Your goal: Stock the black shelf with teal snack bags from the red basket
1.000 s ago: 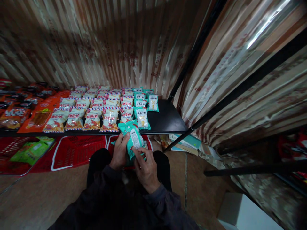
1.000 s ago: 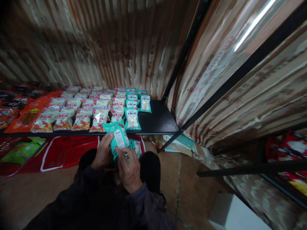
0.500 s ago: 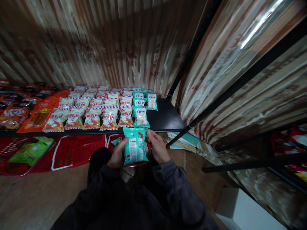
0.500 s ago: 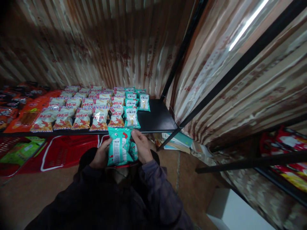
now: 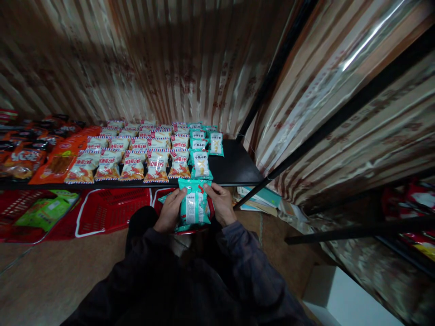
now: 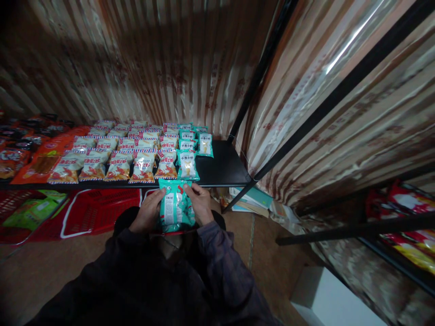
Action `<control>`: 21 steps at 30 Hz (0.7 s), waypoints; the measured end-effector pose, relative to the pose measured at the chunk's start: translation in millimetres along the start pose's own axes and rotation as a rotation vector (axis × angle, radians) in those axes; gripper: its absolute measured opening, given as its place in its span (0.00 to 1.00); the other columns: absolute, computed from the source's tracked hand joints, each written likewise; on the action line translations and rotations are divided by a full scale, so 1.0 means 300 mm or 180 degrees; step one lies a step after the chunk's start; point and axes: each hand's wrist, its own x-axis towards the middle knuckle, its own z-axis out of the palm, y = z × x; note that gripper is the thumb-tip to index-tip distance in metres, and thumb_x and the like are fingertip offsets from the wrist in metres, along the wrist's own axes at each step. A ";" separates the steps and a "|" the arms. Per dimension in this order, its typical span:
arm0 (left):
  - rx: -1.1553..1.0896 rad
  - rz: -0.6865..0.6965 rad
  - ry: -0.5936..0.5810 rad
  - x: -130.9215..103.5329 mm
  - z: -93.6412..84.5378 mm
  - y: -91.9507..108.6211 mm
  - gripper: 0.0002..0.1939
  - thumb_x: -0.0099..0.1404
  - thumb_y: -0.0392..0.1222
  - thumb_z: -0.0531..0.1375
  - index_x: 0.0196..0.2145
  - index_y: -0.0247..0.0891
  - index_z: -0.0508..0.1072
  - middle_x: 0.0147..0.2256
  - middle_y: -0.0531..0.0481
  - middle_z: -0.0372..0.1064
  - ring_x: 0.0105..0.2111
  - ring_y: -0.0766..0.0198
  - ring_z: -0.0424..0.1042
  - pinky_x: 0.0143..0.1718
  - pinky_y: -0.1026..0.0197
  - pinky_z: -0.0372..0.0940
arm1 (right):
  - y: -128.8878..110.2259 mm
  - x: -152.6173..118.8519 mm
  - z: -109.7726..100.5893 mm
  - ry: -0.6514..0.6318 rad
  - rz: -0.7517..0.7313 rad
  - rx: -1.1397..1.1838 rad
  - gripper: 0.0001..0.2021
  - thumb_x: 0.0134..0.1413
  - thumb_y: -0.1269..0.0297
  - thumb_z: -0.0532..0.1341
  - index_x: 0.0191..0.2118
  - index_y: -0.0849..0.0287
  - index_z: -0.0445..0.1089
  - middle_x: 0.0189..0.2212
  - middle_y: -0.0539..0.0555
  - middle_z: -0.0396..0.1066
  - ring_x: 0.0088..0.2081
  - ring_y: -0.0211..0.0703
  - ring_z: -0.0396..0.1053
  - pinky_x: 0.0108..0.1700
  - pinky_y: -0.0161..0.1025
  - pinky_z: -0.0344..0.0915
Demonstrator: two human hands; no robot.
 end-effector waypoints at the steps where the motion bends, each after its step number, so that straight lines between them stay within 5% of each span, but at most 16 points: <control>1: -0.0012 -0.0011 -0.0017 0.004 -0.006 -0.009 0.17 0.49 0.51 0.67 0.32 0.36 0.75 0.30 0.47 0.75 0.39 0.55 0.73 0.38 0.61 0.67 | -0.001 -0.002 0.002 0.0038 0.0002 0.0007 0.15 0.34 0.52 0.70 0.23 0.59 0.72 0.19 0.45 0.67 0.23 0.35 0.63 0.28 0.33 0.62; 6: -0.0050 0.0037 -0.0035 0.009 -0.017 -0.026 0.17 0.50 0.51 0.66 0.33 0.36 0.75 0.31 0.47 0.76 0.37 0.56 0.74 0.37 0.60 0.68 | -0.007 -0.012 0.014 0.0154 -0.0039 -0.0030 0.19 0.34 0.47 0.69 0.26 0.59 0.73 0.18 0.47 0.67 0.24 0.38 0.65 0.26 0.34 0.62; 15: -0.0257 0.0232 0.0503 -0.003 0.020 0.049 0.11 0.51 0.47 0.65 0.27 0.37 0.73 0.28 0.46 0.75 0.40 0.52 0.73 0.42 0.57 0.67 | -0.029 -0.082 0.018 -0.0507 0.0233 -0.0137 0.24 0.38 0.49 0.69 0.43 0.56 0.73 0.32 0.50 0.75 0.34 0.38 0.70 0.36 0.34 0.65; 21: -0.0577 0.0384 0.0870 0.039 0.003 0.013 0.10 0.53 0.46 0.64 0.28 0.37 0.73 0.28 0.48 0.75 0.33 0.59 0.73 0.36 0.61 0.67 | -0.008 -0.112 0.008 -0.0676 0.0310 -0.0192 0.24 0.38 0.51 0.69 0.43 0.57 0.73 0.32 0.50 0.75 0.33 0.39 0.70 0.35 0.35 0.66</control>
